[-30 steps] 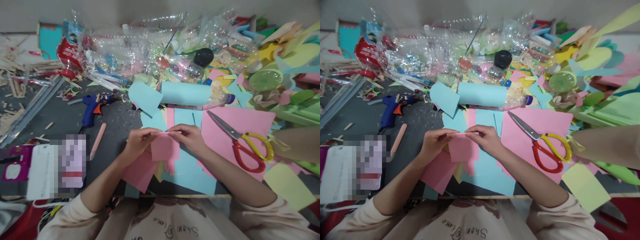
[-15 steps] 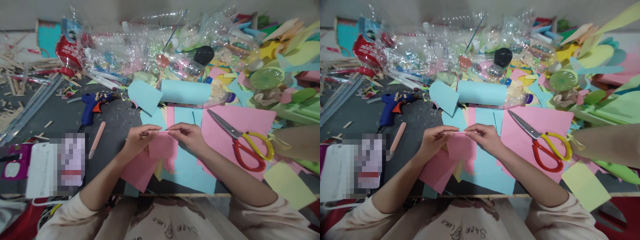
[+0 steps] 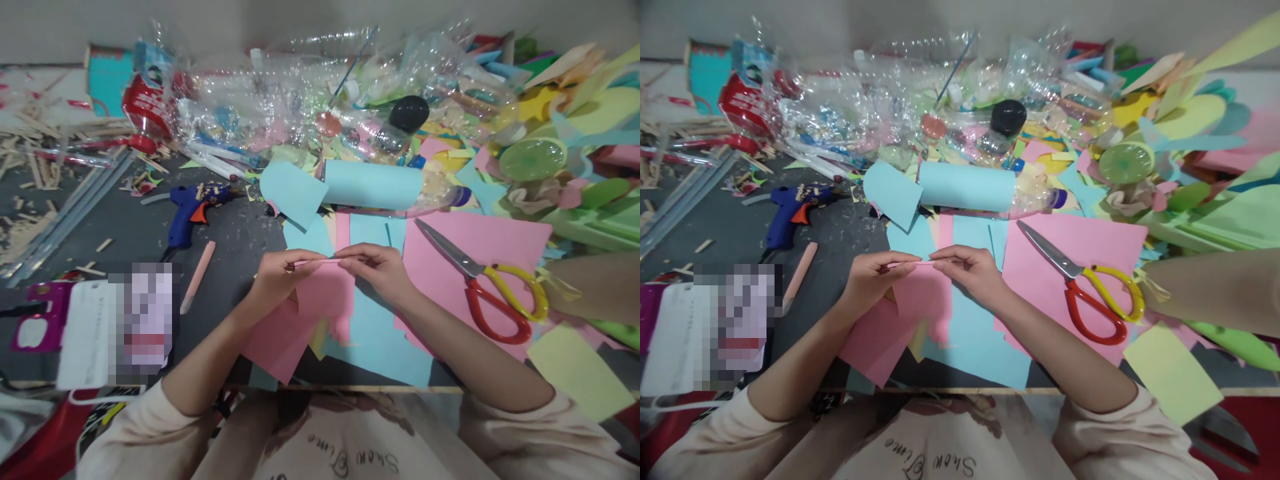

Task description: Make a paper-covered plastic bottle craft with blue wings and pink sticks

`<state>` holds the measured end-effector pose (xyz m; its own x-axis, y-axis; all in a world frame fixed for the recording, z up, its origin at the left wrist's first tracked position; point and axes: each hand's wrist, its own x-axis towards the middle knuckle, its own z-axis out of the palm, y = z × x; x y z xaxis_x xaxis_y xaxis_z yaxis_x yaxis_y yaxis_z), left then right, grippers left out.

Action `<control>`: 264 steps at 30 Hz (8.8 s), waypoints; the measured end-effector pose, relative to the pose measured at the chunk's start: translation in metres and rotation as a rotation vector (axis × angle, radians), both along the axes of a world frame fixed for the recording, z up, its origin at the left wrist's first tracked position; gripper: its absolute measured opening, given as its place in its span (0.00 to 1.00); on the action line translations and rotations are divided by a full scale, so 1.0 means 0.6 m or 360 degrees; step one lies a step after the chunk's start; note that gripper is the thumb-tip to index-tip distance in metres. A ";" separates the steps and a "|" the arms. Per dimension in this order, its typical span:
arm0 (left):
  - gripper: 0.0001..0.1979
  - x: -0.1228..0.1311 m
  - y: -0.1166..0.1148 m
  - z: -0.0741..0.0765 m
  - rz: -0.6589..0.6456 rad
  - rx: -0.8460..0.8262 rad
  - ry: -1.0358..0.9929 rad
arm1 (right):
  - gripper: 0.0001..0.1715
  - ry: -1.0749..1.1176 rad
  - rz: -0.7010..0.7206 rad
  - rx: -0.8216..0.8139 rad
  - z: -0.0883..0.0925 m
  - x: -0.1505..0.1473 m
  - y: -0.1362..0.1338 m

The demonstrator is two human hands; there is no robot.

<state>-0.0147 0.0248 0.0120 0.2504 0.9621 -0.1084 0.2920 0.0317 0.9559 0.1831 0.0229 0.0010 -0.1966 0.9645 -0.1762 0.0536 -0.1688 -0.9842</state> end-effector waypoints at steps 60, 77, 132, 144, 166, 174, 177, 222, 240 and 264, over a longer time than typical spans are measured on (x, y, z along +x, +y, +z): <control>0.08 0.000 -0.004 -0.002 0.0000 0.0158 0.0020 | 0.08 0.0025 -0.0085 0.0148 0.002 -0.012 -0.005; 0.12 -0.002 -0.004 -0.003 0.0011 0.0146 0.0018 | 0.14 0.0034 -0.0061 0.0105 0.000 -0.010 -0.003; 0.08 0.000 -0.001 -0.002 0.0116 -0.0135 -0.0073 | 0.10 0.0139 -0.0072 0.0068 0.001 -0.006 0.000; 0.06 0.003 -0.006 -0.002 0.0087 0.0035 -0.0117 | 0.24 0.0094 0.0059 0.0023 -0.002 -0.003 -0.004; 0.09 0.008 -0.011 -0.008 -0.0110 0.0256 -0.0008 | 0.14 -0.0140 0.0286 0.0196 0.007 -0.003 -0.001; 0.08 0.008 -0.011 -0.004 -0.0093 0.0230 -0.0086 | 0.10 -0.0129 0.0286 0.0199 0.006 -0.002 -0.002; 0.07 0.008 -0.011 -0.006 -0.0095 0.0251 -0.0146 | 0.09 -0.0122 0.0280 0.0185 0.006 -0.003 -0.001; 0.09 0.009 -0.011 0.005 -0.0090 0.0143 -0.0036 | 0.12 -0.0125 0.0265 0.0146 0.005 -0.002 -0.001; 0.14 0.011 -0.009 0.001 -0.0140 0.0176 -0.0019 | 0.15 -0.0143 0.0208 0.0193 0.006 -0.004 -0.001; 0.09 0.006 -0.009 -0.004 -0.0110 0.0192 -0.0079 | 0.11 -0.0169 0.0236 0.0148 0.003 -0.001 -0.001</control>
<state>-0.0109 0.0193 0.0096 0.3188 0.9476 0.0210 0.2419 -0.1027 0.9649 0.1826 0.0222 0.0025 -0.3226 0.9395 -0.1150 0.1754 -0.0600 -0.9827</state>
